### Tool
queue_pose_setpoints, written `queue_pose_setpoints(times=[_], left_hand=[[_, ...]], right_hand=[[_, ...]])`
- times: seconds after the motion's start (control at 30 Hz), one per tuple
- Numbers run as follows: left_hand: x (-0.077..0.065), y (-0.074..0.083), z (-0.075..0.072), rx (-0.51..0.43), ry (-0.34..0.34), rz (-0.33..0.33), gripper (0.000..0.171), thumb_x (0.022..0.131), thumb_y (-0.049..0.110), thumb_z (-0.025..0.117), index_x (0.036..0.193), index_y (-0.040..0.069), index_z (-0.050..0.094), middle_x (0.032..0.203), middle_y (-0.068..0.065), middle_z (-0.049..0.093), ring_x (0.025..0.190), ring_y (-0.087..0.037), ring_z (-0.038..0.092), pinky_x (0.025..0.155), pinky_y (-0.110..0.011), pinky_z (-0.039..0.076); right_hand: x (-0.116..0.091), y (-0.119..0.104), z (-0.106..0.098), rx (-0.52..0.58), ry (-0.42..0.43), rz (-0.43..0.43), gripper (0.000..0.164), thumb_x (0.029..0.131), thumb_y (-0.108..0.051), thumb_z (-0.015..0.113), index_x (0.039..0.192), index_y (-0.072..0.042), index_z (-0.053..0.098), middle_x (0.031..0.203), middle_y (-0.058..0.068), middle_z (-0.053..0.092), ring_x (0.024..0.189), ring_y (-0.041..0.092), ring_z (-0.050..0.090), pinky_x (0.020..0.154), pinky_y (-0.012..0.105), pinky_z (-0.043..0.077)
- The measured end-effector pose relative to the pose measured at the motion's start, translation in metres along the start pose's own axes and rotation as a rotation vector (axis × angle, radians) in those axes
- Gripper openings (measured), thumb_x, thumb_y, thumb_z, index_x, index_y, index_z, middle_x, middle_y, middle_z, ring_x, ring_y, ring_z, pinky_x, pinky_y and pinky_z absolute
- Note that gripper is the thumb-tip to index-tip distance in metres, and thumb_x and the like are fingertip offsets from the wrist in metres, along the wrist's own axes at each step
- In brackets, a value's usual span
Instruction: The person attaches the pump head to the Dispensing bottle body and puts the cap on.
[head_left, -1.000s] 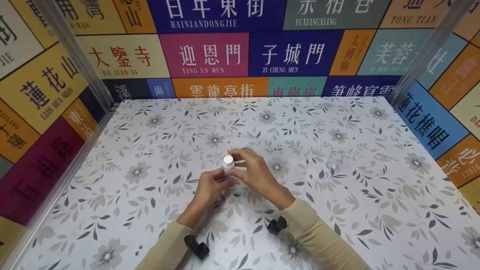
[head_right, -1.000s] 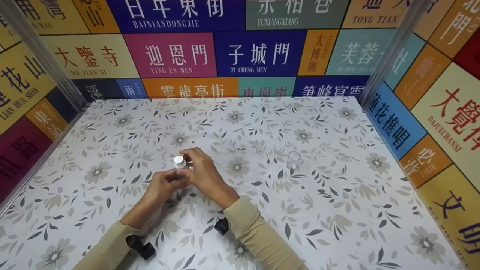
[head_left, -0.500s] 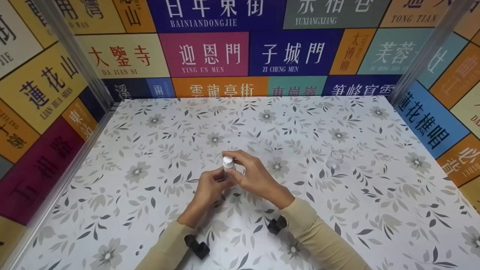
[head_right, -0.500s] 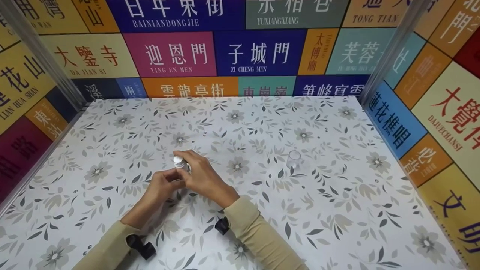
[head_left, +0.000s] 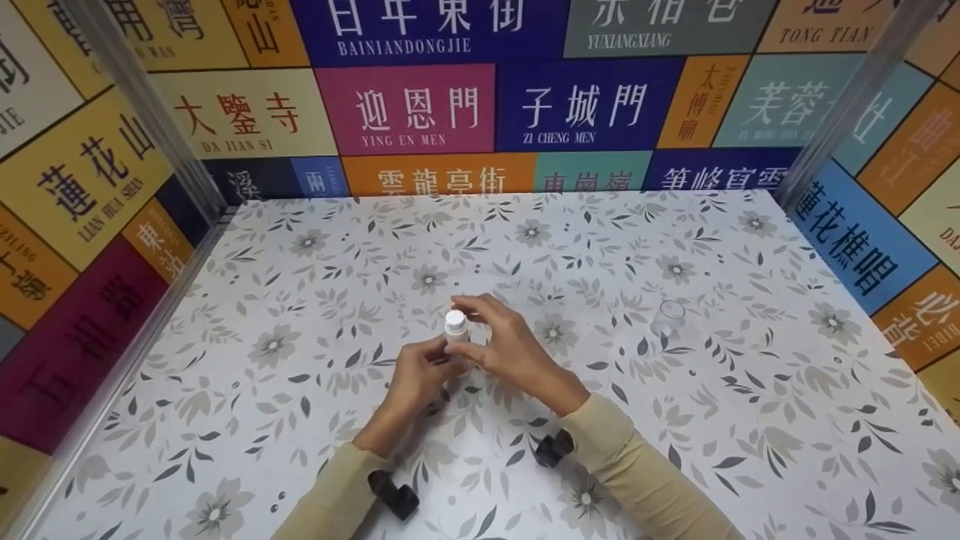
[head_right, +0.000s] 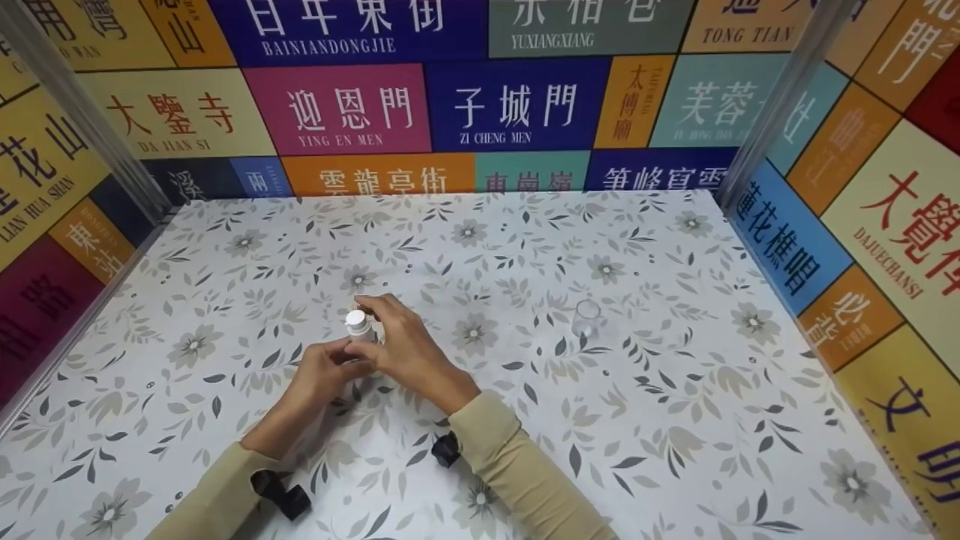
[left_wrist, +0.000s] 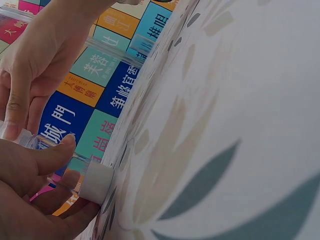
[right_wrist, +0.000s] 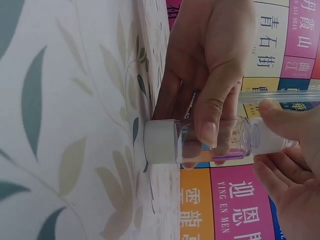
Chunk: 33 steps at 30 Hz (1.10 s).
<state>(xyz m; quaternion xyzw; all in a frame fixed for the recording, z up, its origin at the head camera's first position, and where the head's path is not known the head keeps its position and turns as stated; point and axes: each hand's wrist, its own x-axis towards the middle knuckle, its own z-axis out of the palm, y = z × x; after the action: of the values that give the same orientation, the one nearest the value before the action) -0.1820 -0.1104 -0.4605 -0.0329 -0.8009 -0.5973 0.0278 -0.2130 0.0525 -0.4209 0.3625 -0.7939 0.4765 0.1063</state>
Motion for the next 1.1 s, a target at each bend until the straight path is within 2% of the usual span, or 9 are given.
queue_pose_setpoints(times=[0.13,0.23,0.33,0.47,0.57,0.7,0.9,1.1], left_hand=[[0.0008,0.0001,-0.0002,0.015,0.0,0.007,0.036,0.082,0.001,0.078,0.117,-0.002,0.072,0.108,-0.023,0.074,0.101,-0.031,0.072,0.082,-0.026,0.057],[0.0021,0.0001,-0.0009,0.031,0.0,0.014,0.038,0.082,0.001,0.078,0.119,0.0,0.072,0.109,-0.023,0.074,0.1,-0.03,0.072,0.081,-0.028,0.057],[0.002,0.0,-0.0017,0.036,-0.007,0.024,0.035,0.082,0.002,0.078,0.116,0.001,0.073,0.105,-0.022,0.075,0.09,-0.023,0.072,0.076,-0.025,0.056],[0.0004,-0.0011,-0.0021,-0.006,-0.023,0.031,0.033,0.083,0.002,0.077,0.115,0.0,0.074,0.101,-0.021,0.076,0.083,-0.016,0.069,0.069,-0.017,0.051],[-0.0002,-0.0013,-0.0018,-0.03,-0.021,0.032,0.035,0.082,0.001,0.077,0.117,-0.001,0.072,0.105,-0.022,0.075,0.089,-0.018,0.071,0.07,-0.016,0.051],[0.0,-0.0014,-0.0012,-0.017,-0.009,0.031,0.036,0.082,0.001,0.078,0.117,-0.001,0.072,0.109,-0.022,0.074,0.096,-0.025,0.071,0.071,-0.016,0.051],[0.0003,-0.0012,-0.0006,-0.011,-0.009,0.023,0.034,0.082,0.002,0.078,0.116,-0.003,0.072,0.11,-0.023,0.074,0.105,-0.032,0.071,0.077,-0.019,0.055],[0.0021,-0.0023,0.0005,0.003,0.002,0.019,0.035,0.081,0.001,0.079,0.115,-0.001,0.073,0.104,-0.023,0.075,0.092,-0.023,0.072,0.072,-0.017,0.052]], right_hand=[[0.0005,-0.0036,-0.0014,-0.002,0.01,-0.002,0.048,0.089,-0.01,0.074,0.132,0.002,0.058,0.127,0.016,0.065,0.119,0.029,0.062,0.105,0.037,0.051],[0.0009,-0.0052,-0.0009,0.017,0.001,-0.026,0.043,0.09,-0.003,0.07,0.131,0.003,0.059,0.127,0.016,0.065,0.12,0.028,0.063,0.105,0.034,0.05],[0.0006,-0.0047,-0.0002,0.013,-0.024,-0.046,0.041,0.091,0.0,0.066,0.132,0.004,0.059,0.126,0.017,0.066,0.118,0.028,0.065,0.104,0.03,0.051],[-0.0001,-0.0017,-0.0001,0.014,-0.044,-0.071,0.04,0.093,0.0,0.066,0.131,0.007,0.057,0.123,0.021,0.066,0.114,0.03,0.067,0.1,0.029,0.054],[0.0002,0.0005,-0.0003,0.017,-0.032,-0.093,0.04,0.093,-0.002,0.068,0.13,0.008,0.057,0.119,0.021,0.067,0.111,0.03,0.068,0.097,0.029,0.055],[0.001,0.0014,-0.0008,-0.002,-0.016,-0.102,0.042,0.091,-0.006,0.071,0.129,0.007,0.058,0.116,0.018,0.068,0.107,0.028,0.068,0.095,0.029,0.056],[0.0002,-0.0003,-0.0023,-0.04,0.019,-0.077,0.045,0.088,-0.012,0.076,0.128,0.003,0.061,0.121,0.016,0.067,0.112,0.026,0.065,0.099,0.037,0.054],[-0.0009,-0.0023,-0.0012,0.018,-0.006,-0.069,0.038,0.092,-0.002,0.068,0.128,0.003,0.061,0.123,0.019,0.066,0.117,0.028,0.065,0.101,0.029,0.053]])
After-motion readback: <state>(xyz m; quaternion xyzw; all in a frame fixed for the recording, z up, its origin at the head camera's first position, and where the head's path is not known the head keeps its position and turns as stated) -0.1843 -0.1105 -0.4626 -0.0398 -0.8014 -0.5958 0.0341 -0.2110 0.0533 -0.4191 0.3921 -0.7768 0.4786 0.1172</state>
